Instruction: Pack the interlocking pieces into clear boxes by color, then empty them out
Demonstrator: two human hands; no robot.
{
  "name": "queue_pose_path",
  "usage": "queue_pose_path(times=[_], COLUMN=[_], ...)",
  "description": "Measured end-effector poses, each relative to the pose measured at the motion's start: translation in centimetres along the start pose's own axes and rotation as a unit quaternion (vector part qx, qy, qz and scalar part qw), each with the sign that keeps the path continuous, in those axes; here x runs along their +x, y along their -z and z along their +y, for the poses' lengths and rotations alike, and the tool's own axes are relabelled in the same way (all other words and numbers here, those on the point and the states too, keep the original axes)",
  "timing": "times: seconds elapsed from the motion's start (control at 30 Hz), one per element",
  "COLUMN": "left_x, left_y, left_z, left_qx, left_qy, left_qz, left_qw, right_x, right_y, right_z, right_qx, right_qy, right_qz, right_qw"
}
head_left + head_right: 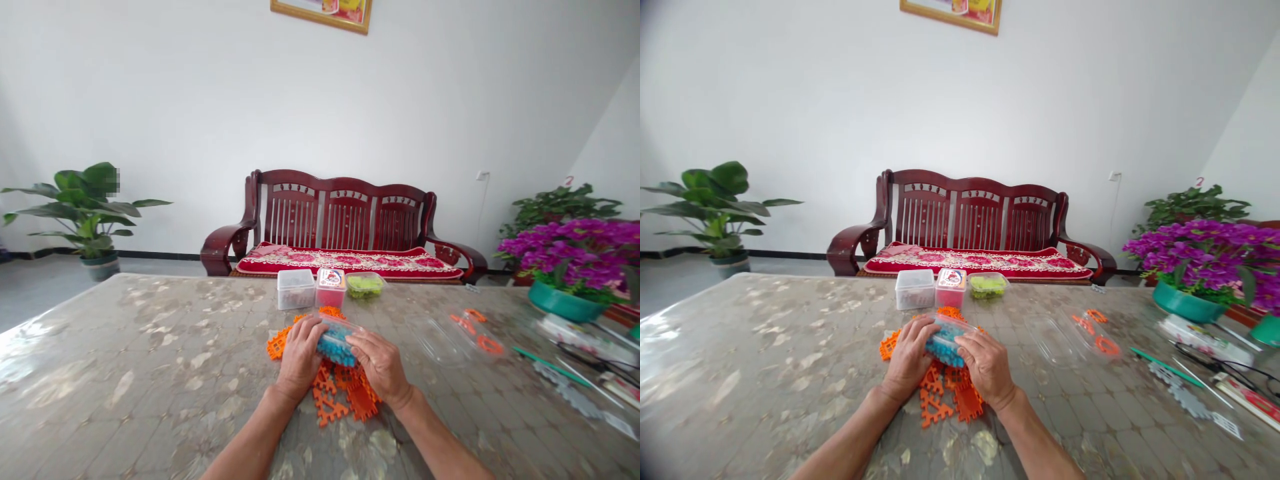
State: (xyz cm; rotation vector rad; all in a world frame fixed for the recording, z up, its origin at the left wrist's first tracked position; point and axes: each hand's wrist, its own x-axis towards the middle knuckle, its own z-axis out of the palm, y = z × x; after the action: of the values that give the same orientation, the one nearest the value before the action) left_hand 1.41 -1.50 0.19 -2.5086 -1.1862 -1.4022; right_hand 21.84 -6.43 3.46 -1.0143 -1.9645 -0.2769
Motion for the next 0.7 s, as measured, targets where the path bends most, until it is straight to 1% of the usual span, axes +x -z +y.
queue_pose_path(times=[0.1, 0.23, 0.33, 0.53, 0.7], left_x=[0.0, 0.1, 0.1, 0.0, 0.0], left_y=[0.2, 0.5, 0.4, -0.7, -1.4], left_z=[0.2, 0.6, 0.8, 0.9, 1.1], left_qx=[-0.013, -0.04, -0.062, -0.103, -0.103], left_qy=[0.006, 0.015, 0.051, 0.127, 0.151], left_qz=[-0.015, -0.022, -0.006, 0.055, 0.066], left_qw=[1.0, 0.999, 0.997, 0.985, 0.981], right_x=[0.2, 0.3, 0.3, 0.7, 0.8], right_y=[0.2, 0.4, 0.3, 0.1, 0.1], right_z=[-0.3, -0.5, -0.8, -1.5, -1.7], right_qx=[0.019, 0.027, 0.028, 0.038, 0.056], right_qy=[-0.027, -0.045, -0.056, -0.095, -0.134], right_qz=[-0.009, -0.018, -0.018, 0.002, -0.001], right_qw=[0.999, 0.998, 0.998, 0.995, 0.989])
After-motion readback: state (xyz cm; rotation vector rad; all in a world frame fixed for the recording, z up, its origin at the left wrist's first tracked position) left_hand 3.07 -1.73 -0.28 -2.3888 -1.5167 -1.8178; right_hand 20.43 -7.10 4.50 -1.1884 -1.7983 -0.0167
